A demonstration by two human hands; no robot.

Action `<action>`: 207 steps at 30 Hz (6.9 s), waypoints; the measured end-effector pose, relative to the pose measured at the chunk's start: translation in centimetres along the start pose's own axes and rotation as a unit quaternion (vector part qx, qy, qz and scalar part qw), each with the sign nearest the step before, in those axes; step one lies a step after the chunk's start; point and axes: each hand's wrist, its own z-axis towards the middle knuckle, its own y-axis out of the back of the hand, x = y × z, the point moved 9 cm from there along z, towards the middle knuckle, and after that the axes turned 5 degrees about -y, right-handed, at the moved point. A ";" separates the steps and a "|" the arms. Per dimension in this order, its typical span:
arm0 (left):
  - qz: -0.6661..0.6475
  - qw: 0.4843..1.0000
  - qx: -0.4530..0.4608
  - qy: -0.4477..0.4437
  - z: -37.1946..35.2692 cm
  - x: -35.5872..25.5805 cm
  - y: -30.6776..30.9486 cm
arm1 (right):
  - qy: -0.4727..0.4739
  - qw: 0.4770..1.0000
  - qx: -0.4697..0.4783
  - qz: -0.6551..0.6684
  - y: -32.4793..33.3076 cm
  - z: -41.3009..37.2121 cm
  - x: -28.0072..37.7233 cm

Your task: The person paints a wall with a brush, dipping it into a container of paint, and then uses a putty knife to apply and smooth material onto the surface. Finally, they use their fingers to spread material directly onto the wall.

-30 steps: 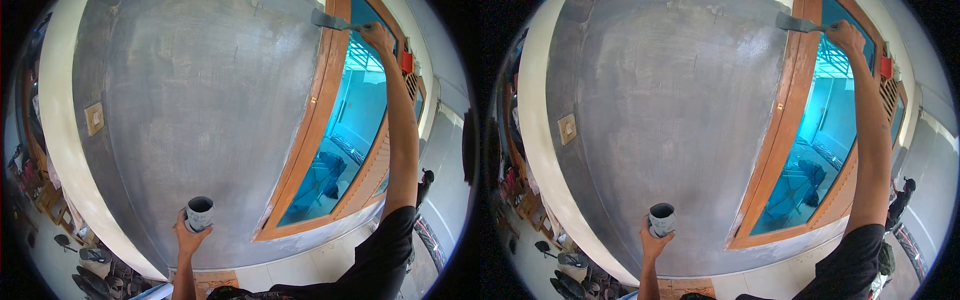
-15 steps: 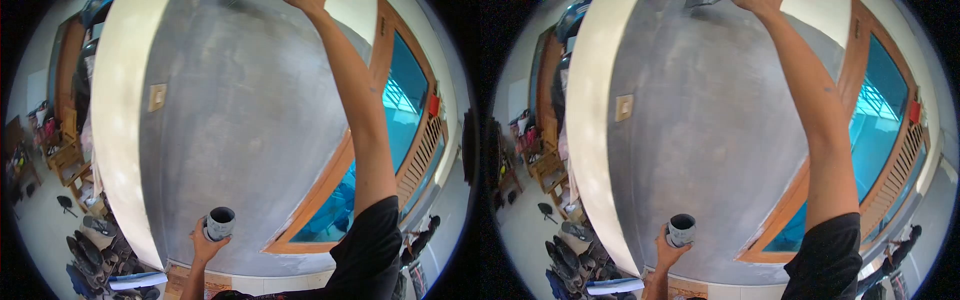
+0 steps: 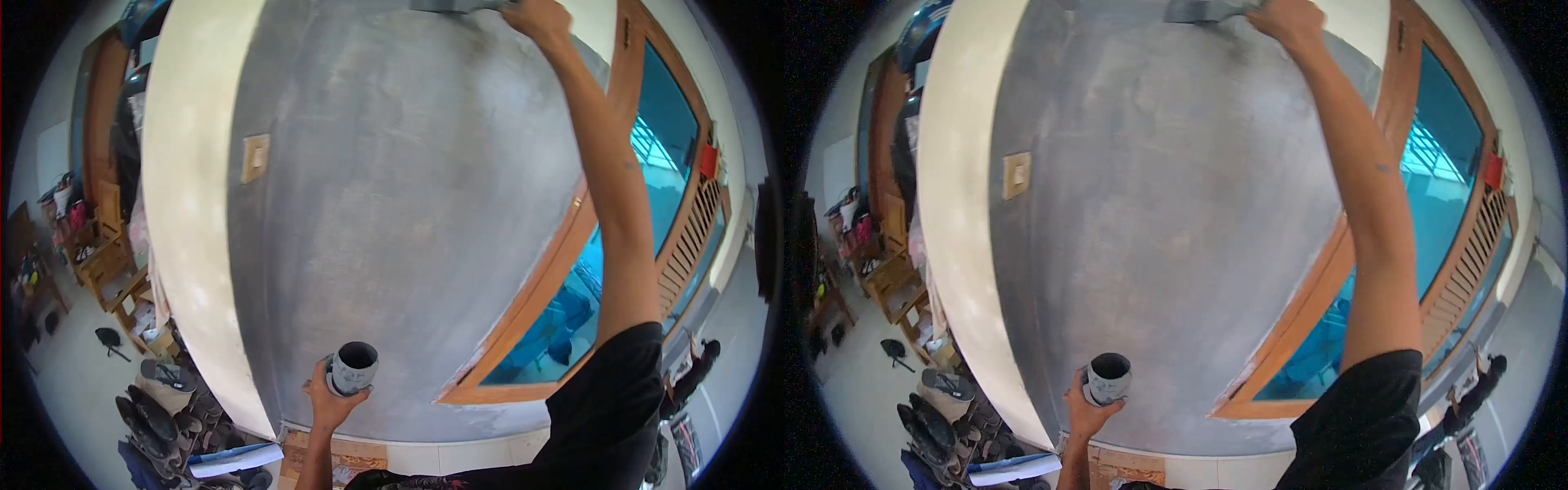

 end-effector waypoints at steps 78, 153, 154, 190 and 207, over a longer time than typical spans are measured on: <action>-0.032 0.998 -0.044 -0.038 -1.1 -3.2 -1.1 | 0.117 0.990 -0.063 0.045 -2.4 -3.6 6.4; -0.067 0.992 -0.094 0.045 -1.3 2.3 2.7 | -0.054 0.984 0.014 -0.170 4.5 -10.0 -22.6; -0.066 0.992 -0.095 0.042 -1.3 2.0 2.4 | 0.015 0.992 -0.040 -0.120 3.8 -9.4 -20.3; -0.160 0.986 -0.043 0.026 -3.2 1.7 -6.0 | -0.027 0.979 -0.016 -0.200 3.5 -12.7 -26.9; -0.116 0.982 -0.125 0.082 -7.7 5.1 -1.0 | 0.189 0.971 0.001 0.147 -7.7 -12.6 12.3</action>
